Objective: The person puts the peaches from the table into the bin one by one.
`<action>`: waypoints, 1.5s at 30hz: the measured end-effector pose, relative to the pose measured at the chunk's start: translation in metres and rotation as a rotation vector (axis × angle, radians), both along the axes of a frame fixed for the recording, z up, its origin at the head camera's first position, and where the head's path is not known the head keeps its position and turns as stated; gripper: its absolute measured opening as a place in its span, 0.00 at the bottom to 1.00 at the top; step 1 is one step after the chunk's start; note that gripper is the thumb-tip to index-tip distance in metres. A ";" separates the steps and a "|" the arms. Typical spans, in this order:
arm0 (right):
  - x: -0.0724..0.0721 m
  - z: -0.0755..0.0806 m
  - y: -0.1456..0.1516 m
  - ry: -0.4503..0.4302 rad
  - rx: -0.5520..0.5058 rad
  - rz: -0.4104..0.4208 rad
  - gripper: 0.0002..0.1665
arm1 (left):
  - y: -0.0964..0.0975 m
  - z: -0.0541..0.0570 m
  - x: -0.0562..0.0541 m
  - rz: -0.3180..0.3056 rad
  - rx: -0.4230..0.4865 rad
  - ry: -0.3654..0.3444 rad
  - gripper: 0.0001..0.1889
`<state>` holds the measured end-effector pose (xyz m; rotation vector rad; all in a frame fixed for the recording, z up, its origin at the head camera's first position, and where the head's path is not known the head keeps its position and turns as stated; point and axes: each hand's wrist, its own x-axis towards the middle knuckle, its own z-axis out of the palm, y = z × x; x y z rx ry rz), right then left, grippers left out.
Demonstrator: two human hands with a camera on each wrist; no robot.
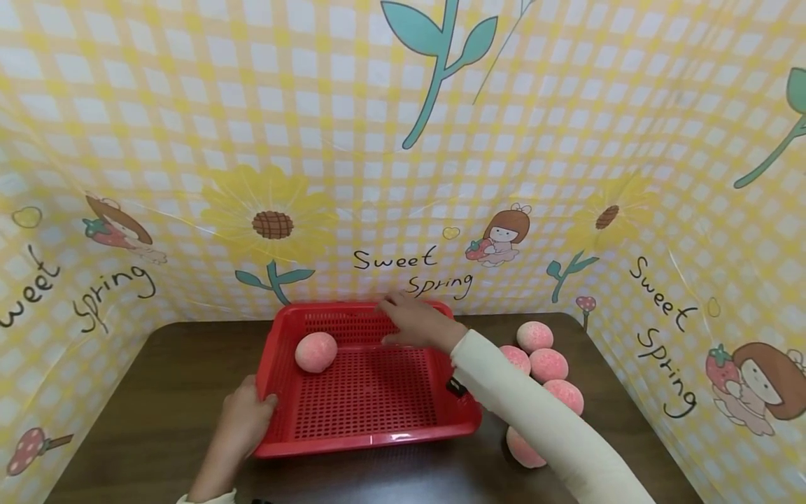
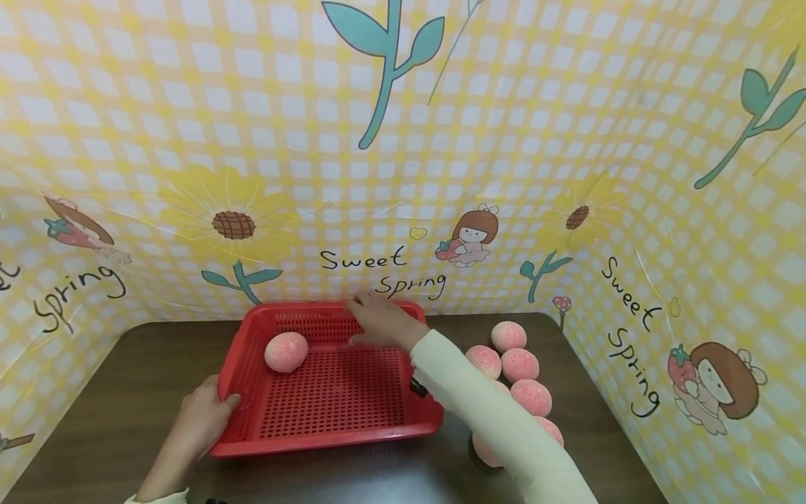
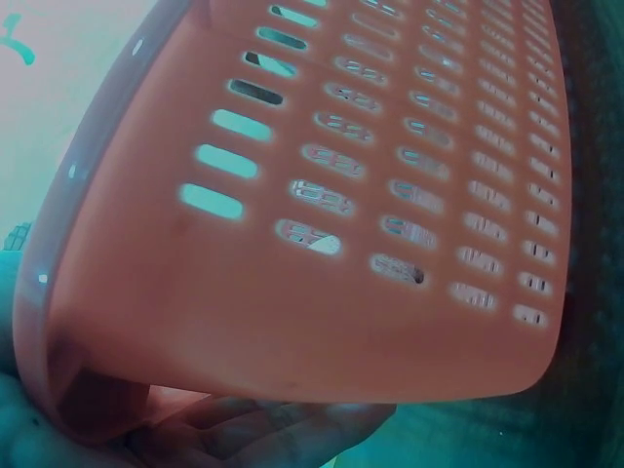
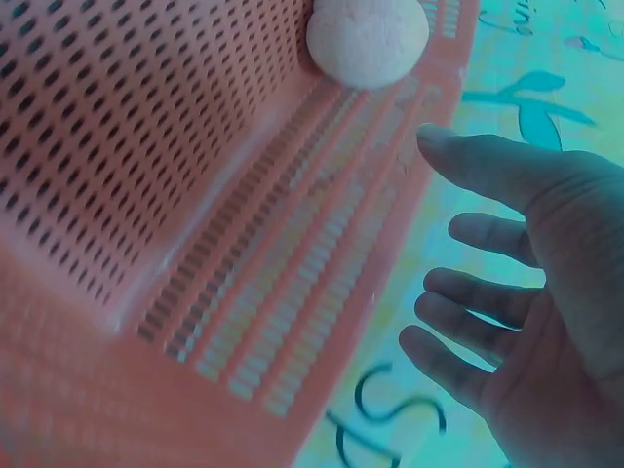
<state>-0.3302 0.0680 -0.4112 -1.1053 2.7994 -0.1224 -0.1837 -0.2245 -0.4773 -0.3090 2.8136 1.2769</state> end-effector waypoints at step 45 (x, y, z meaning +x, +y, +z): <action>0.006 -0.036 0.202 -0.379 -0.104 -0.387 0.51 | -0.001 -0.003 -0.002 -0.012 0.030 -0.035 0.22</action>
